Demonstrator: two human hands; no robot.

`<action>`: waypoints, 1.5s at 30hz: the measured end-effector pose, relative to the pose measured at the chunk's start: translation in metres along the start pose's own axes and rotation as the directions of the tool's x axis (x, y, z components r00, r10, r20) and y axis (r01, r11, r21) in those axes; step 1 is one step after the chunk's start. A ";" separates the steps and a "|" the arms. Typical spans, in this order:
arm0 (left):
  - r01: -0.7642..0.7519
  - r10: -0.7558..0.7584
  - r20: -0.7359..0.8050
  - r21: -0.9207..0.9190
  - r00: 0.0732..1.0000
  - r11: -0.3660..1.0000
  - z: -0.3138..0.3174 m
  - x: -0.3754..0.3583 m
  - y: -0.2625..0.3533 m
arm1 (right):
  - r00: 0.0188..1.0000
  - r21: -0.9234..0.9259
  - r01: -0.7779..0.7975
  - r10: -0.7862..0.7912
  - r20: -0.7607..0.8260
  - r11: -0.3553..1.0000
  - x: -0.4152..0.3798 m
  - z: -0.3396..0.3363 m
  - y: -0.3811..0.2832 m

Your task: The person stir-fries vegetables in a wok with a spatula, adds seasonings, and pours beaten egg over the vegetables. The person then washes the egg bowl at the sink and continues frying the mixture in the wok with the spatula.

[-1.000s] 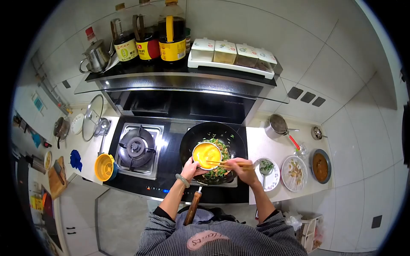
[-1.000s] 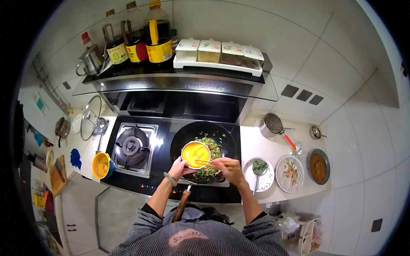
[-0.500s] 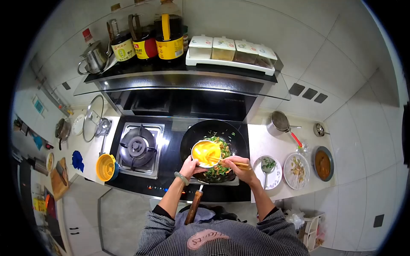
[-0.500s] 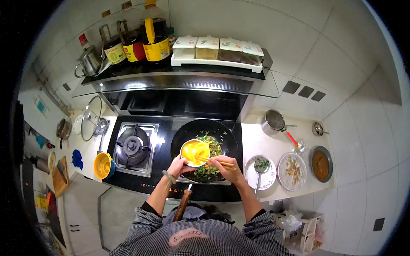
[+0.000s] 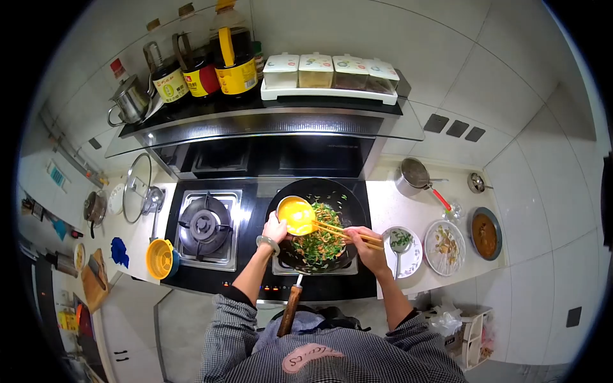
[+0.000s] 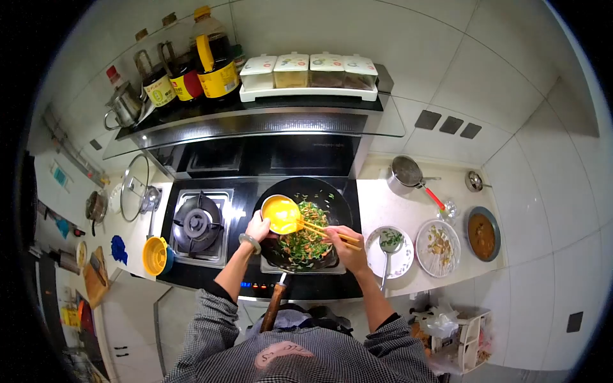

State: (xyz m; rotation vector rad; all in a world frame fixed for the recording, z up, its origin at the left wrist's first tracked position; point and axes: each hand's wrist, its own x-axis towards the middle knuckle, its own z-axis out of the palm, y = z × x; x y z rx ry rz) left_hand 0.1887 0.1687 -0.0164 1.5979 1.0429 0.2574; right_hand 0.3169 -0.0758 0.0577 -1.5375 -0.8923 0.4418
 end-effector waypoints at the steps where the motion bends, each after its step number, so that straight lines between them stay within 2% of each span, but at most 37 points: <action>1: 0.014 -0.013 -0.013 0.102 1.000 0.995 0.001 0.012 -0.004 | 0.999 0.050 -0.025 0.026 -0.032 0.998 -0.004 -0.004 0.001; 5: 0.015 -0.014 -0.006 0.230 1.000 0.973 0.009 0.025 0.009 | 0.989 0.124 -0.071 0.086 -0.117 0.990 -0.017 -0.018 -0.005; 8: -0.062 0.062 0.013 0.383 0.998 0.922 0.016 0.022 0.022 | 0.977 0.147 -0.096 0.121 -0.173 0.985 -0.030 -0.028 -0.010; 10: -0.036 0.016 0.061 0.340 0.998 0.940 0.022 0.025 0.018 | 0.972 0.160 -0.089 0.121 -0.203 0.983 -0.037 -0.033 -0.011; 12: -0.170 0.144 0.091 0.437 0.985 0.883 0.028 0.020 0.017 | 0.966 0.163 -0.104 0.138 -0.218 0.981 -0.045 -0.037 -0.010; 13: -0.124 0.080 0.128 0.381 0.989 0.916 0.028 0.016 0.018 | 0.964 0.171 -0.102 0.140 -0.225 0.980 -0.048 -0.039 -0.009; 16: -0.196 0.132 0.168 0.457 0.977 0.868 0.020 -0.003 0.023 | 0.962 0.179 -0.095 0.136 -0.236 0.979 -0.057 -0.042 -0.012; 18: -0.187 0.122 0.167 0.463 0.978 0.866 0.010 -0.016 0.026 | 0.963 0.182 -0.090 0.132 -0.236 0.979 -0.062 -0.044 -0.011; 21: -0.253 0.203 0.151 0.556 0.967 0.792 -0.013 -0.019 0.020 | 0.959 0.184 -0.103 0.146 -0.242 0.978 -0.068 -0.043 -0.008; 22: -0.318 0.285 0.151 0.580 0.947 0.750 -0.019 -0.017 0.016 | 0.957 0.190 -0.120 0.165 -0.239 0.974 -0.069 -0.042 -0.009; 25: -0.333 0.369 0.091 0.661 0.925 0.672 -0.029 -0.026 0.030 | 0.956 0.192 -0.136 0.179 -0.231 0.972 -0.071 -0.036 -0.014; 27: -0.330 0.439 0.062 0.754 0.896 0.567 -0.028 -0.032 0.047 | 0.957 0.197 -0.134 0.178 -0.227 0.971 -0.072 -0.031 -0.016; 28: -0.333 0.443 0.063 0.755 0.895 0.565 -0.026 -0.031 0.050 | 0.957 0.198 -0.130 0.175 -0.230 0.972 -0.072 -0.030 -0.018; 30: -0.467 0.669 0.078 0.776 0.739 0.425 -0.023 -0.029 0.057 | 0.953 0.206 -0.142 0.190 -0.237 0.968 -0.074 -0.028 -0.022; 31: -0.478 0.720 0.099 0.808 0.687 0.345 -0.021 -0.030 0.061 | 0.952 0.207 -0.139 0.188 -0.240 0.968 -0.075 -0.027 -0.022; 32: -0.480 0.722 0.101 0.808 0.684 0.342 -0.020 -0.031 0.067 | 0.950 0.220 -0.143 0.197 -0.243 0.965 -0.076 -0.026 -0.022; 34: -0.461 0.811 0.184 0.880 0.555 0.116 -0.017 -0.033 0.077 | 0.947 0.234 -0.146 0.204 -0.247 0.961 -0.079 -0.024 -0.022; 36: -0.449 0.829 0.204 0.891 0.520 0.063 -0.015 -0.037 0.086 | 0.943 0.252 -0.135 0.203 -0.266 0.958 -0.081 -0.022 -0.022; 38: -0.503 0.903 0.254 0.863 0.346 -0.050 -0.014 -0.039 0.092 | 0.942 0.230 -0.124 0.187 -0.277 0.965 -0.082 -0.020 -0.027; 39: -0.526 0.922 0.256 0.848 0.292 -0.069 -0.014 -0.040 0.095 | 0.942 0.209 -0.115 0.173 -0.287 0.971 -0.083 -0.019 -0.028; 40: -0.527 0.922 0.258 0.847 0.289 -0.072 -0.013 -0.040 0.097 | 0.941 0.210 -0.112 0.172 -0.291 0.971 -0.083 -0.017 -0.027; 42: -0.534 0.935 0.294 0.833 0.199 -0.148 -0.013 -0.044 0.100 | 0.929 0.208 -0.080 0.149 -0.338 0.975 -0.083 -0.011 -0.028; 45: -0.548 0.935 0.314 0.818 0.168 -0.176 -0.012 -0.053 0.105 | 0.921 0.210 -0.015 0.095 -0.377 0.977 -0.083 0.001 -0.041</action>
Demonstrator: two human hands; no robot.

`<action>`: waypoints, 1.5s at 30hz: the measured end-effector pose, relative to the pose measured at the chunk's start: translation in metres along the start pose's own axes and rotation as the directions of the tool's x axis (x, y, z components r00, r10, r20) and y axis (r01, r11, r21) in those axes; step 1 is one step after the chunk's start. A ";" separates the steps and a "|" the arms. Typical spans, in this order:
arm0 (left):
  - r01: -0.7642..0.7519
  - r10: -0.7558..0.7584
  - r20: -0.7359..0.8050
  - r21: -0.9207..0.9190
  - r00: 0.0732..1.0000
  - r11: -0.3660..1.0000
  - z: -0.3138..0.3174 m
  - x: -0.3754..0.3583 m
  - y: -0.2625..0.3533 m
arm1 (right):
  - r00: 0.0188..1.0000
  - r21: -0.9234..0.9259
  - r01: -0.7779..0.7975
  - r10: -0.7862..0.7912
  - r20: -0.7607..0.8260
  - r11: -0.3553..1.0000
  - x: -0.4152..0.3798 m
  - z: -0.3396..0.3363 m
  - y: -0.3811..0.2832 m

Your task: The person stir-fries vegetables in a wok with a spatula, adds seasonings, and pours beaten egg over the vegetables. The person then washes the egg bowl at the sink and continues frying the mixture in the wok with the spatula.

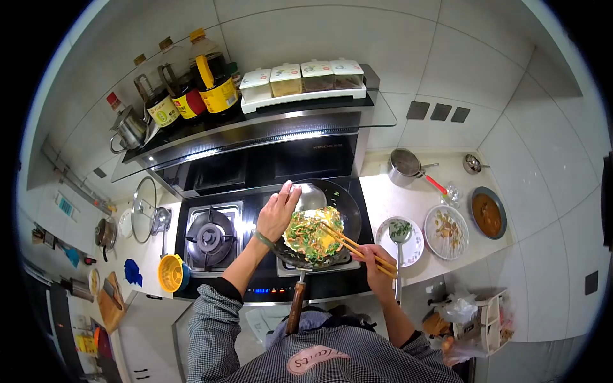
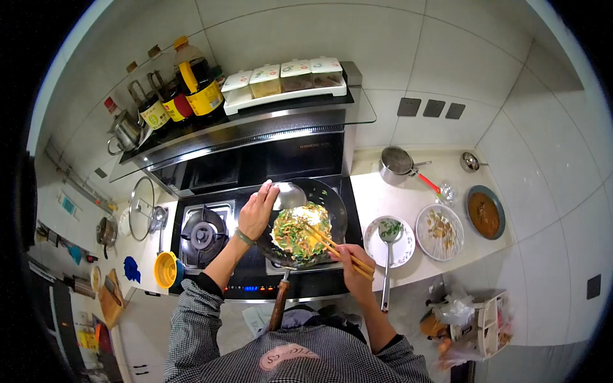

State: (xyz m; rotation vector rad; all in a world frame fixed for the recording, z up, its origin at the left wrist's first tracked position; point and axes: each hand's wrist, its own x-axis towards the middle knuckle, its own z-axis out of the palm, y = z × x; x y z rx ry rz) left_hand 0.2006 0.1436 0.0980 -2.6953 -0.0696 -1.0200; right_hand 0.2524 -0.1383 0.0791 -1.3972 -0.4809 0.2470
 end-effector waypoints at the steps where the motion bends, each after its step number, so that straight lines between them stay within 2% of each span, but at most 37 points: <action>1: -0.002 0.002 0.001 -0.001 1.000 1.000 -0.001 0.001 0.002 | 1.000 0.001 -0.001 0.001 -0.002 1.000 0.000 0.006 0.002; 3: -0.030 0.030 -0.013 -0.012 0.999 0.999 -0.003 0.002 0.006 | 0.954 -0.209 0.295 -0.300 0.006 0.933 0.001 0.020 0.008; 4: -0.032 0.032 -0.012 -0.013 0.999 0.999 -0.005 0.004 0.008 | 0.929 -0.170 0.364 -0.369 0.003 0.916 0.004 0.031 0.005; 5: -0.042 0.042 -0.015 -0.016 0.999 0.999 -0.007 0.005 0.011 | 0.930 -0.170 0.363 -0.368 0.001 0.916 0.008 0.040 0.000; 7: -0.055 0.054 -0.019 -0.020 0.998 0.998 -0.009 0.006 0.017 | 0.840 -0.354 0.522 -0.539 0.057 0.776 0.014 0.054 -0.008; 8: -0.066 0.065 -0.027 -0.010 0.997 0.998 -0.010 0.006 0.019 | 0.809 -0.382 0.557 -0.586 0.048 0.738 0.016 0.061 -0.004; 12: -0.067 0.068 -0.049 0.016 0.997 0.998 -0.010 0.005 0.022 | 0.868 -0.379 0.470 -0.496 0.032 0.797 0.005 0.068 0.009; 16: -0.035 0.035 -0.034 0.020 0.999 0.999 -0.007 0.004 0.024 | 0.854 -0.374 0.478 -0.520 -0.011 0.795 0.005 0.070 0.009; 21: -0.002 0.001 -0.038 -0.031 0.999 1.000 -0.002 0.003 0.024 | 0.887 -0.361 0.427 -0.462 -0.013 0.829 0.003 0.072 0.010; 24: 0.003 -0.003 -0.025 -0.018 1.000 1.000 -0.002 0.000 0.027 | 0.863 -0.352 0.462 -0.503 -0.031 0.814 0.008 0.074 -0.005; 28: 0.037 -0.038 -0.026 -0.008 0.999 0.999 0.003 -0.001 0.028 | 0.887 -0.364 0.435 -0.462 0.012 0.824 0.006 0.073 0.016; 31: 0.062 -0.062 0.011 -0.021 0.998 0.998 0.003 -0.004 0.030 | 0.857 -0.352 0.470 -0.514 -0.037 0.810 0.009 0.074 0.006; 33: 0.055 -0.054 0.005 -0.028 0.999 0.998 0.003 -0.009 0.034 | 0.865 -0.361 0.463 -0.501 -0.013 0.809 0.007 0.072 0.008; 35: 0.112 -0.110 0.035 -0.042 0.993 0.993 0.007 -0.008 0.032 | 0.903 -0.336 0.409 -0.430 0.011 0.849 0.006 0.070 0.021; 36: 0.133 -0.131 0.052 -0.033 0.990 0.991 0.005 -0.007 0.033 | 0.893 -0.317 0.417 -0.448 -0.030 0.852 0.005 0.072 0.019; 40: 0.120 -0.120 0.012 -0.045 0.993 0.992 0.006 -0.006 0.034 | 0.888 -0.336 0.436 -0.459 0.013 0.834 0.007 0.069 0.021; 44: 0.135 -0.134 0.024 -0.045 0.991 0.990 0.007 -0.008 0.036 | 0.886 -0.309 0.425 -0.461 -0.051 0.851 0.006 0.069 0.016; 45: 0.134 -0.132 0.031 -0.047 0.991 0.990 0.006 -0.010 0.038 | 0.887 -0.327 0.435 -0.461 -0.001 0.839 0.008 0.067 0.018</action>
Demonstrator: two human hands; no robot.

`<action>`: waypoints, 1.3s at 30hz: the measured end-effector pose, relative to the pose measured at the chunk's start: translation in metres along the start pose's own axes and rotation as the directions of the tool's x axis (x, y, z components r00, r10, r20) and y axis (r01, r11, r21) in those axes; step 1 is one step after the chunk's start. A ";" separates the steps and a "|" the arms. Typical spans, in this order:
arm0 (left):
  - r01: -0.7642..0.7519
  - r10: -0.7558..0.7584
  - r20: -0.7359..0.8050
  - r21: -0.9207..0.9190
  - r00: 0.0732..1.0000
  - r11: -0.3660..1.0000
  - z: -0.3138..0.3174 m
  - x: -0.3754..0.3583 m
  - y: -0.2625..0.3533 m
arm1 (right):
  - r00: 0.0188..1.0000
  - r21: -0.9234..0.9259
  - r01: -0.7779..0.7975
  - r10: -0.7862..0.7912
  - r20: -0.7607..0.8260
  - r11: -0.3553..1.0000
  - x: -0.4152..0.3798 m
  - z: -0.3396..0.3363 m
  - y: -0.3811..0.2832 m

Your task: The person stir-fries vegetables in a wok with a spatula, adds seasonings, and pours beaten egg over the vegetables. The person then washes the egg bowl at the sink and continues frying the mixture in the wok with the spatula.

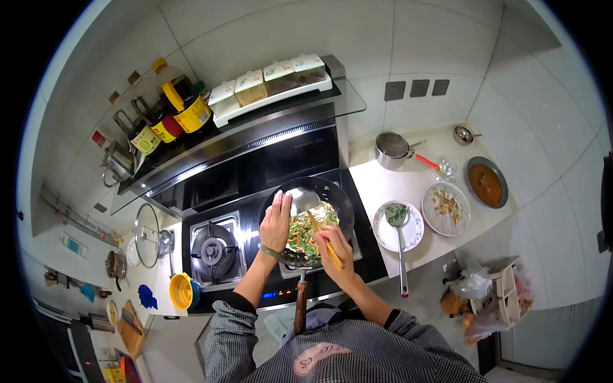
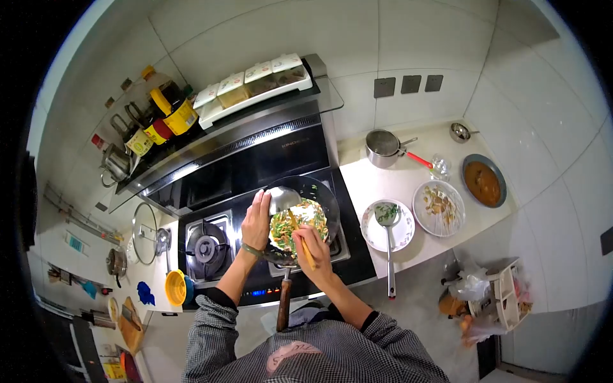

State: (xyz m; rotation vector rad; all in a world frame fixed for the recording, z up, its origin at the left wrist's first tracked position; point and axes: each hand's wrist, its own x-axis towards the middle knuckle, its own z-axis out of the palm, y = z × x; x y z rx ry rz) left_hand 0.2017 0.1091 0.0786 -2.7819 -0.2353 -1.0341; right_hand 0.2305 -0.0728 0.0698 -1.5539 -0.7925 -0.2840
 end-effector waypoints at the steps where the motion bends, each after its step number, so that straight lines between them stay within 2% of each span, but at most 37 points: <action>1: 0.000 0.000 0.004 0.006 1.000 1.000 0.000 0.001 0.000 | 0.999 -0.017 0.024 -0.023 0.044 1.000 0.003 0.000 0.002; 6: -0.025 0.026 -0.020 0.018 0.999 1.000 0.000 0.005 0.003 | 0.998 0.010 -0.011 0.011 -0.054 1.000 0.003 -0.001 -0.006; 8: -0.044 0.045 -0.038 0.030 0.998 0.999 -0.001 0.006 0.004 | 0.996 0.015 -0.053 0.052 0.076 0.998 0.001 -0.001 0.003; 10: 0.017 -0.017 0.036 0.024 0.999 1.000 0.002 0.004 0.005 | 1.000 0.020 -0.003 0.003 0.009 1.000 0.009 0.000 -0.003; 11: 0.001 -0.001 0.007 0.012 1.000 1.000 0.005 0.002 0.004 | 0.998 0.024 0.030 -0.028 -0.049 0.999 0.007 0.000 -0.005; 14: -0.005 0.005 -0.003 -0.023 1.000 1.000 0.004 0.003 0.005 | 0.999 0.018 -0.007 0.006 0.047 1.000 0.003 0.000 0.006; 17: 0.014 -0.014 0.015 -0.021 1.000 1.000 0.006 0.000 0.006 | 0.999 -0.003 0.010 -0.010 -0.033 1.000 0.008 -0.002 -0.003; 20: 0.009 -0.009 0.002 -0.031 1.000 0.999 0.005 0.002 0.005 | 0.999 0.019 -0.013 0.012 0.046 1.000 0.000 -0.003 0.008; 24: 0.066 -0.065 0.019 -0.034 0.998 0.997 0.008 0.000 0.006 | 0.995 0.003 -0.090 0.090 0.044 0.996 -0.010 0.001 0.012; 26: 0.088 -0.087 0.019 -0.081 0.996 0.993 0.007 0.001 0.011 | 0.998 -0.009 -0.032 0.033 0.051 0.999 -0.010 0.011 0.009; 28: 0.139 -0.133 0.044 -0.162 0.990 0.977 0.007 0.002 0.016 | 0.994 -0.020 -0.080 0.081 0.069 0.997 -0.010 0.020 0.015; 30: 0.141 -0.135 0.054 -0.148 0.989 0.979 0.010 -0.002 0.019 | 0.970 0.144 -0.242 0.239 0.032 0.960 -0.007 0.024 0.023; 31: 0.159 -0.150 0.069 -0.159 0.986 0.974 0.011 -0.005 0.020 | 0.949 0.125 -0.315 0.311 0.050 0.941 -0.007 0.022 0.028; 32: 0.178 -0.165 0.086 -0.170 0.983 0.969 0.011 -0.007 0.020 | 0.949 0.127 -0.316 0.311 0.052 0.940 -0.008 0.022 0.036; 34: 0.166 -0.158 0.058 -0.171 0.986 0.971 0.011 -0.011 0.019 | 0.942 0.199 -0.318 0.332 -0.042 0.927 -0.007 0.022 0.049; 35: 0.180 -0.171 0.067 -0.171 0.983 0.969 0.013 -0.015 0.018 | 0.897 0.305 -0.425 0.442 0.015 0.852 -0.010 0.020 0.054; 38: 0.241 -0.224 0.104 -0.194 0.969 0.951 0.015 -0.025 0.011 | 0.920 0.358 -0.345 0.388 -0.052 0.867 -0.006 0.013 0.056; 39: 0.283 -0.259 0.131 -0.223 0.957 0.933 0.015 -0.029 0.009 | 0.909 0.372 -0.373 0.416 -0.039 0.850 -0.004 0.009 0.057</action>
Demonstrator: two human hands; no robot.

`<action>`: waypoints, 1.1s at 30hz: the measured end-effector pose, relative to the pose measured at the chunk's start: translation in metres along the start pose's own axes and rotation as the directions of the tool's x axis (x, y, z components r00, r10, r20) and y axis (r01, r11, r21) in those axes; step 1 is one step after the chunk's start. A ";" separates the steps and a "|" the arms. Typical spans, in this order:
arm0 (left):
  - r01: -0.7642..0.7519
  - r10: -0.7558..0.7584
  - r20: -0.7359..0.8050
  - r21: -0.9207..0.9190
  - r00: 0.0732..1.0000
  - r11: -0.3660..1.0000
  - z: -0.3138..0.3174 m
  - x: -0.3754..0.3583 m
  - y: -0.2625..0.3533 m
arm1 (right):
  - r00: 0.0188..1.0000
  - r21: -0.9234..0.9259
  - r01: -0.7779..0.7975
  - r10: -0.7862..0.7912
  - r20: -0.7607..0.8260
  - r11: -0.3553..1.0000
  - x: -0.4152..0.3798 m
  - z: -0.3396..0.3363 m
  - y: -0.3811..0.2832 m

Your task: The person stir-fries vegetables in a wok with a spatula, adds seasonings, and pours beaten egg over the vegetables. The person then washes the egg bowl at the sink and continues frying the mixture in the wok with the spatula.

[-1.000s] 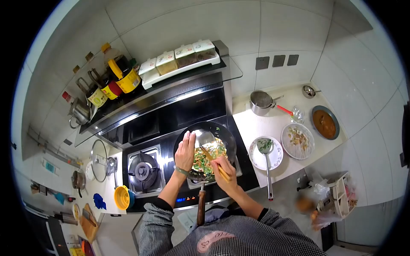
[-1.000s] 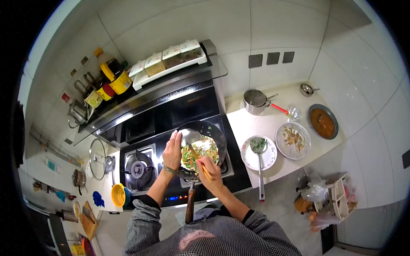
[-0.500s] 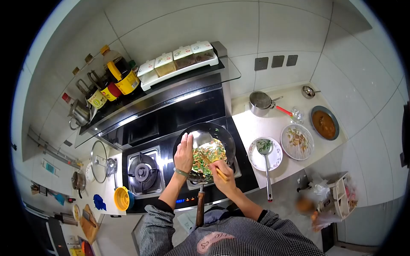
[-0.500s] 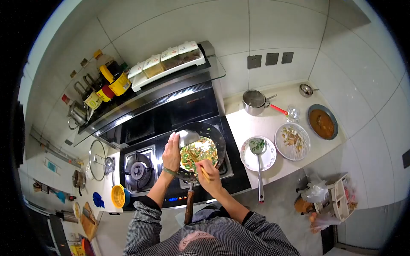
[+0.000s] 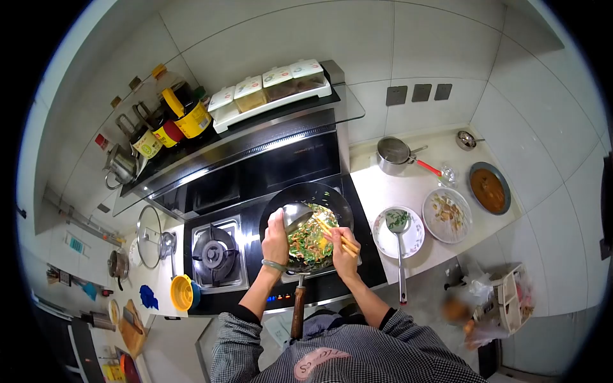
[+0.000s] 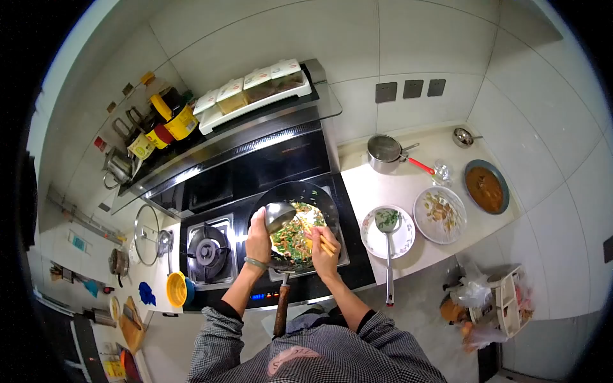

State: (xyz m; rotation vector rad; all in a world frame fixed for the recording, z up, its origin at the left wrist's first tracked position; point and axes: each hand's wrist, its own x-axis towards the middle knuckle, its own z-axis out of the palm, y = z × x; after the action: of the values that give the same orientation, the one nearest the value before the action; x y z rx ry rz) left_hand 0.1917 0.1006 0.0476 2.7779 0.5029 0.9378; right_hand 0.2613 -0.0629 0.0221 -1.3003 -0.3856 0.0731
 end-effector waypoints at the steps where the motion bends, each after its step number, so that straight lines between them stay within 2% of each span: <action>1: 0.009 -0.009 0.000 0.003 1.000 1.000 0.000 -0.004 -0.002 | 1.000 -0.001 -0.004 0.004 0.008 1.000 0.002 -0.003 -0.002; 2: 0.192 -0.186 0.101 -0.061 0.977 0.979 -0.001 -0.008 -0.004 | 1.000 0.010 -0.008 0.008 0.029 1.000 0.005 -0.005 -0.003; 3: 0.373 -0.347 0.209 -0.105 0.914 0.922 -0.001 -0.012 -0.007 | 0.999 0.022 -0.011 0.010 0.051 1.000 0.009 -0.007 -0.008; 4: 0.419 -0.392 0.167 -0.183 0.905 0.889 0.004 -0.019 -0.015 | 0.998 0.045 -0.013 0.010 0.054 0.999 0.012 -0.008 -0.019; 5: 0.426 -0.401 0.161 -0.179 0.902 0.887 0.009 -0.026 -0.024 | 0.998 0.006 0.001 -0.002 0.069 1.000 0.014 -0.010 -0.031; 7: 0.638 -0.557 0.328 -0.245 0.763 0.730 0.015 -0.038 -0.042 | 0.995 -0.011 0.090 -0.089 0.035 0.996 0.017 -0.010 -0.047; 8: 0.698 -0.585 0.412 -0.212 0.699 0.684 0.019 -0.045 -0.051 | 0.995 -0.007 0.086 -0.085 0.056 0.996 0.021 -0.014 -0.034; 9: 0.711 -0.603 0.401 -0.212 0.689 0.671 0.020 -0.046 -0.051 | 0.983 -0.247 0.122 -0.083 0.162 0.961 0.026 -0.022 -0.011; 10: 0.840 -0.649 0.544 -0.437 0.532 0.322 0.022 -0.048 -0.048 | 0.963 -0.467 0.180 -0.057 0.265 0.866 0.026 -0.026 -0.003; 11: 0.825 -0.601 0.692 -0.558 0.400 -0.092 0.023 -0.049 -0.048 | 0.983 -0.324 -0.036 0.092 0.160 0.945 0.020 -0.026 0.004; 12: 0.813 -0.518 0.755 -0.554 0.402 -0.178 0.027 -0.055 -0.054 | 0.988 -0.350 -0.002 0.055 0.144 0.937 0.018 -0.027 0.006; 13: 0.757 -0.504 0.746 -0.606 0.435 -0.243 0.019 -0.056 -0.045 | 0.991 -0.376 0.034 0.017 0.133 0.926 0.020 -0.029 0.004; 15: 0.740 -0.452 0.802 -0.565 0.390 -0.365 0.002 -0.057 -0.037 | 0.995 -0.227 -0.027 0.047 0.083 0.974 0.014 -0.027 -0.009; 17: 0.715 -0.417 0.823 -0.552 0.385 -0.429 -0.008 -0.064 -0.037 | 0.990 -0.065 -0.123 0.127 0.061 0.990 0.007 -0.018 -0.037; 19: 0.663 -0.428 0.791 -0.604 0.436 -0.442 -0.020 -0.076 -0.036 | 0.989 0.013 -0.129 0.128 0.075 0.992 -0.009 -0.004 -0.059; 23: 0.594 -0.461 0.790 -0.610 0.404 -0.525 -0.089 -0.123 -0.047 | 0.935 0.038 -0.215 0.195 0.295 0.976 -0.073 0.049 -0.093; 24: 0.539 -0.480 0.752 -0.659 0.452 -0.525 -0.113 -0.145 -0.053 | 0.901 0.004 -0.250 0.231 0.367 0.968 -0.097 0.068 -0.100; 25: 0.484 -0.502 0.708 -0.706 0.496 -0.517 -0.136 -0.170 -0.060 | 0.860 -0.031 -0.281 0.266 0.436 0.959 -0.122 0.089 -0.105; 27: 0.410 -0.569 0.648 -0.762 0.507 -0.501 -0.192 -0.227 -0.079 | 0.779 0.009 -0.267 0.210 0.591 0.964 -0.180 0.135 -0.109; 28: 0.373 -0.625 0.608 -0.794 0.489 -0.480 -0.226 -0.258 -0.087 | 0.745 -0.019 -0.240 0.196 0.638 0.971 -0.210 0.156 -0.112; 30: 0.273 -0.737 0.500 -0.866 0.456 -0.419 -0.286 -0.328 -0.105 | 0.611 0.032 -0.319 0.180 0.771 0.947 -0.275 0.200 -0.114; 31: 0.231 -0.777 0.466 -0.885 0.424 -0.405 -0.313 -0.362 -0.115 | 0.526 0.050 -0.376 0.169 0.834 0.925 -0.308 0.222 -0.122; 33: 0.186 -0.892 0.350 -0.933 0.286 -0.307 -0.368 -0.435 -0.133 | 0.343 0.012 -0.434 0.153 0.927 0.901 -0.379 0.269 -0.128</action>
State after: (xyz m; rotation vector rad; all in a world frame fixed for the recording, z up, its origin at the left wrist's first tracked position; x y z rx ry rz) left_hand -0.3929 0.0833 0.0616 0.5472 0.8913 1.0747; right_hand -0.1990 0.0486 0.1113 -0.9257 -1.0503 1.1998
